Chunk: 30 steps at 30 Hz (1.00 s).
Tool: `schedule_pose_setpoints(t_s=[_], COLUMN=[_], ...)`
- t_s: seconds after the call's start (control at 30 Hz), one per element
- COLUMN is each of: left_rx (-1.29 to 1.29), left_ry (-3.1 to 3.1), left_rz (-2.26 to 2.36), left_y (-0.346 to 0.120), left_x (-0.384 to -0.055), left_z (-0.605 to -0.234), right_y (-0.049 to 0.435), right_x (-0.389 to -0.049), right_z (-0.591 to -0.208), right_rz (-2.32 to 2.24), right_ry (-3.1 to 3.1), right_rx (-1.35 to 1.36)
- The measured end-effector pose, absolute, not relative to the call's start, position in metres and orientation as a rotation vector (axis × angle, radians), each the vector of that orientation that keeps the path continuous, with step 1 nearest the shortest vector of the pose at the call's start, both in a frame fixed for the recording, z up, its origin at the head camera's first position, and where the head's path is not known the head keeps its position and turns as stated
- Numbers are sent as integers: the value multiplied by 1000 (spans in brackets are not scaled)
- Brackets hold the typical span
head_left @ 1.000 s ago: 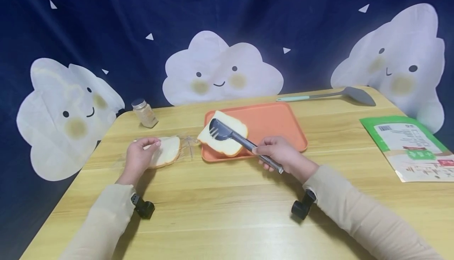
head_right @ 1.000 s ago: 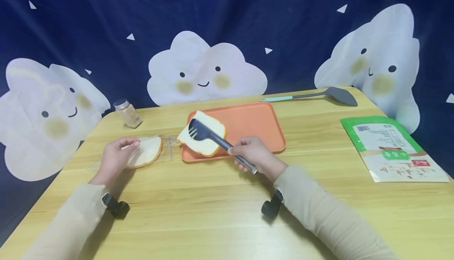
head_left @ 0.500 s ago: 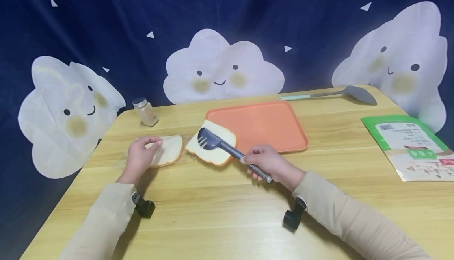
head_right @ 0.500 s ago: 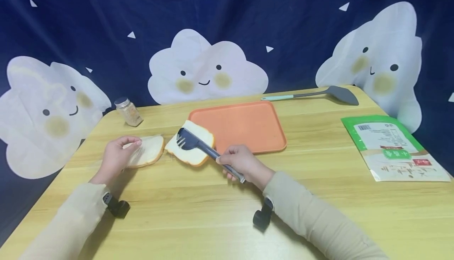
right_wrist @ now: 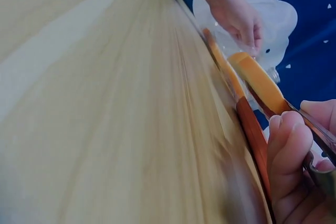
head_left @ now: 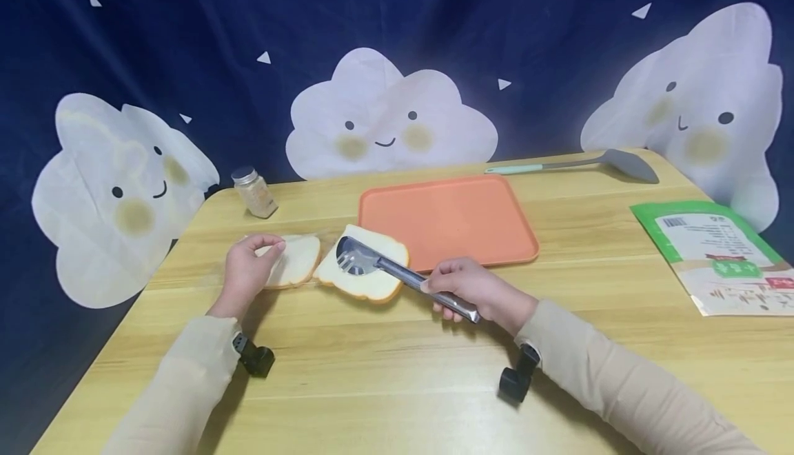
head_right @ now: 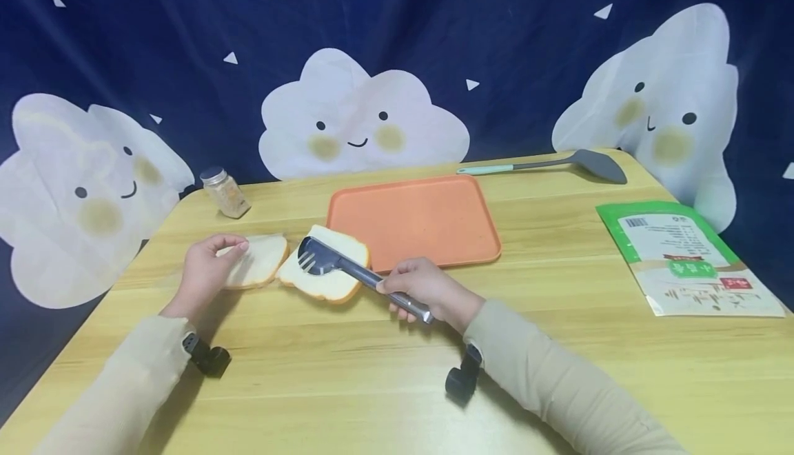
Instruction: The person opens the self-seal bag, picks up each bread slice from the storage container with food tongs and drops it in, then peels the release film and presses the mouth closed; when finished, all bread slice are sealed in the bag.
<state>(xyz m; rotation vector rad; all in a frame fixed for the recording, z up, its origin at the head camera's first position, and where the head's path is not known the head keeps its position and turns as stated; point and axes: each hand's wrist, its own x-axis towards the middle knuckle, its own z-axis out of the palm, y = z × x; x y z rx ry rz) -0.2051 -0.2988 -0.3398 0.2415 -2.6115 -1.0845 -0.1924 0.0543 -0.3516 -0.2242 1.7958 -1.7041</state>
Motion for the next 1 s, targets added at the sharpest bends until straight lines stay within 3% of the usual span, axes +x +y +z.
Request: schedule_pose_setpoints(t_s=[1.0], left_rx=[236], left_ry=[-2541], left_rz=[-1129], left_y=[-297], left_x=[-203], left_z=[-341], right_y=[69], right_x=[-195], right_z=[-358], right_rz=[-1567], right_ry=[1779], right_rx=[-401])
